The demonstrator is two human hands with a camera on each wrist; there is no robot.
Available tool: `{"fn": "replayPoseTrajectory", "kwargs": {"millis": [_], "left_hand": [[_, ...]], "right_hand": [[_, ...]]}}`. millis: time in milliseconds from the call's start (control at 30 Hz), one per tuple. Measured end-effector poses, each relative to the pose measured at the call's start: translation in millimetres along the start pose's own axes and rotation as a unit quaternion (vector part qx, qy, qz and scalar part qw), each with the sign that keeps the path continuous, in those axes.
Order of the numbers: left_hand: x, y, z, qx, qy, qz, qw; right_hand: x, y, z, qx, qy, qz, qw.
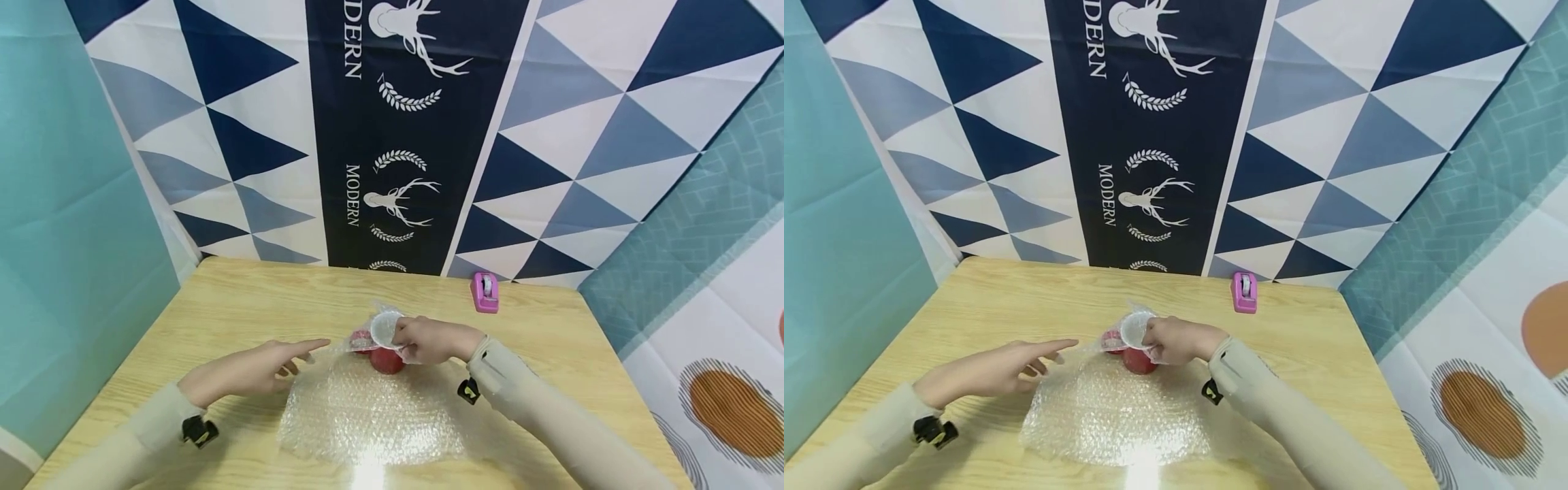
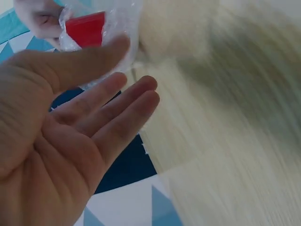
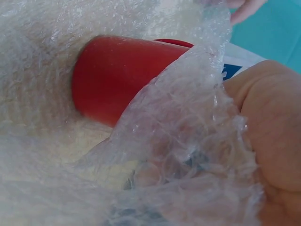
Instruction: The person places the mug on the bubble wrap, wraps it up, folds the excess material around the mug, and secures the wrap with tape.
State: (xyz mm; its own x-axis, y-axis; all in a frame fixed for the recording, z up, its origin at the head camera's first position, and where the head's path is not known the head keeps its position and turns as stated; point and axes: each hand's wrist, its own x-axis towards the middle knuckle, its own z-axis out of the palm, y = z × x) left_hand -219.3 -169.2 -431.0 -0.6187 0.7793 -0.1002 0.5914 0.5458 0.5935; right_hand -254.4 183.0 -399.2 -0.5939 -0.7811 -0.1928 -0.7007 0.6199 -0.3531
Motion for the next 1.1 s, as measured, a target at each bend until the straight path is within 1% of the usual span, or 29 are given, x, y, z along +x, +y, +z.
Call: {"fn": "replayPoseTrajectory", "kwargs": {"millis": [67,100,167,200,233,300,333,400,567,633,700,733,800,933,967,1033,1100], "left_hand": [[-9.4,3.7,1.2,0.008,-0.003,0.006,0.9999],[-13.4,5.2,2.5,0.021,0.003,0.017,0.9996],[-20.7,8.2,5.7,0.066,0.029,0.051,0.996],[-23.4,9.8,7.7,0.094,0.048,0.074,0.9917],[-25.7,11.7,9.6,0.124,0.067,0.093,0.9856],[-29.3,16.5,12.2,0.167,0.1,0.13,0.9722],[-30.5,19.3,12.9,0.183,0.108,0.147,0.9659],[-31.5,25.5,13.6,0.2,0.107,0.174,0.9584],[-28.1,37.8,17.2,0.222,0.064,0.202,0.9517],[-24.5,40.5,20.8,0.231,0.053,0.212,0.9481],[-20.4,42.2,24.2,0.231,0.052,0.224,0.9455],[-18.2,42.8,25.6,0.229,0.054,0.232,0.9438],[-13.4,44.2,27.5,0.223,0.07,0.251,0.9395],[-5.1,46.5,25.9,0.219,0.115,0.288,0.9251],[-2.9,47.3,25.0,0.216,0.125,0.294,0.9227],[1.1,49.1,22.8,0.206,0.141,0.303,0.9198],[5.7,51.5,21.0,0.187,0.157,0.305,0.9204]], "right_hand": [[-0.9,0,-1,0.001,-0.002,0.007,1.0],[-1.4,-1,-1,0.001,-0.002,0.01,0.9999],[-0.9,-1,-1,0.001,-0.005,0.013,0.9999],[-0.4,-1,-1,0.0,-0.005,0.012,0.9999],[0.3,-1,0,-0.003,-0.005,0.009,0.9999],[1.4,0,1,-0.005,-0.005,0.004,1.0],[2.0,0,1,-0.005,-0.005,0.0,1.0],[2.2,0,2,-0.006,-0.005,-0.001,1.0],[0.0,0,1,-0.013,-0.004,0.003,0.9999],[-1.1,0,0,-0.016,-0.005,0.005,0.9999],[-1.1,0,0,-0.017,-0.007,0.007,0.9998],[-1.2,0,-1,-0.015,-0.009,0.011,0.9998],[-1.4,0,-1,-0.011,-0.014,0.02,0.9997],[-0.7,0,0,-0.003,-0.018,0.028,0.9994],[-0.6,0,0,-0.002,-0.018,0.028,0.9994],[0.1,0,0,-0.004,-0.017,0.025,0.9995],[1.1,0,0,-0.006,-0.018,0.02,0.9996]]}}
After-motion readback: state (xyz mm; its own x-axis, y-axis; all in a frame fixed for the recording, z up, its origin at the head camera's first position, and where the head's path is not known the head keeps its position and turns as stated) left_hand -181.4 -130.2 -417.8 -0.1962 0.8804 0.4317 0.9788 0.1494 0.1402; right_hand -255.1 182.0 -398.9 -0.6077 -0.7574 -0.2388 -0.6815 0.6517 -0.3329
